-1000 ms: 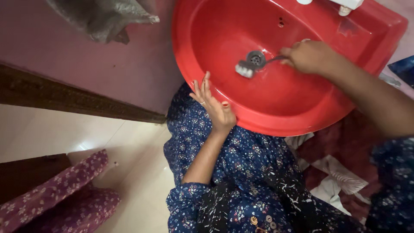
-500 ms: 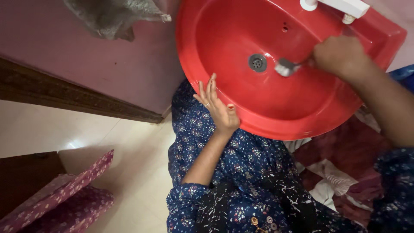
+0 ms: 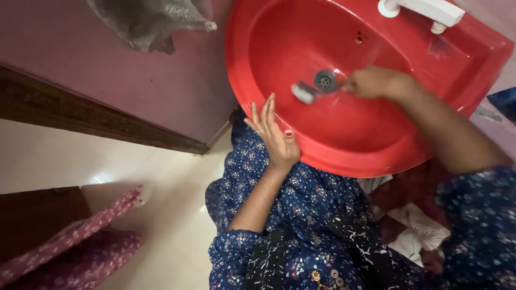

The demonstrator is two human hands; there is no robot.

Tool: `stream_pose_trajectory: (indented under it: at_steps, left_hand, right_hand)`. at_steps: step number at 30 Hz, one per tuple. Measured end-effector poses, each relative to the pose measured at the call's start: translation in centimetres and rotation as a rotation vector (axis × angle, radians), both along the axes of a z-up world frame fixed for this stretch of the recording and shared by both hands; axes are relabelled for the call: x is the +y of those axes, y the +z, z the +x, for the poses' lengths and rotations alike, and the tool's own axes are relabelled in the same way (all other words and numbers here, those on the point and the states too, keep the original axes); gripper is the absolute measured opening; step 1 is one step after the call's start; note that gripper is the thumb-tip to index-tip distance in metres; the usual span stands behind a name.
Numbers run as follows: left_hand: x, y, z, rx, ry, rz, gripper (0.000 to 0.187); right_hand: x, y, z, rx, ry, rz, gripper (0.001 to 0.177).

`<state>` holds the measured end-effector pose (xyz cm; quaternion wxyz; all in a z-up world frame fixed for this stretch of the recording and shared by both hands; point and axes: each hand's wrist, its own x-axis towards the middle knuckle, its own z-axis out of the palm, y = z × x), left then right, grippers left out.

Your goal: The person scrubs a red plastic sink using a brush with a handle. They scrub the basin, the drain area, and the faucet. The person then rinses the brush and their hands under running water from the faucet.

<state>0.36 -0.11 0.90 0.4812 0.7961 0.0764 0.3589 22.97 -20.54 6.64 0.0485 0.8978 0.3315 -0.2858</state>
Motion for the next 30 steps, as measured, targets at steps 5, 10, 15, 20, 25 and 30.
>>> stream_pose_trajectory:
  at_steps: [5, 10, 15, 20, 25, 30]
  left_hand:
    - [-0.4, 0.0, 0.0, -0.007, 0.013, -0.017, 0.083]
    - [-0.2, 0.4, 0.1, -0.008, 0.026, -0.005, 0.082]
    - [-0.1, 0.4, 0.0, 0.011, 0.028, -0.006, 0.082]
    - [-0.1, 0.4, 0.1, -0.003, 0.024, -0.008, 0.081]
    - [-0.1, 0.1, 0.0, 0.008, -0.006, 0.000, 0.081]
    - [-0.4, 0.0, -0.1, -0.015, 0.010, -0.015, 0.080]
  right_hand:
    - [-4.0, 4.0, -0.7, -0.206, -0.145, -0.463, 0.032]
    - [-0.6, 2.7, -1.1, -0.464, 0.022, -0.423, 0.029]
    - [5.2, 0.8, -1.9, -0.415, -0.014, -0.438, 0.024]
    - [5.6, 1.3, -2.9, -0.369, 0.048, -0.455, 0.024]
    - [2.4, 4.4, -5.4, -0.305, 0.048, -0.488, 0.026]
    - [0.8, 5.7, -4.6, -0.334, 0.000, -0.481, 0.026]
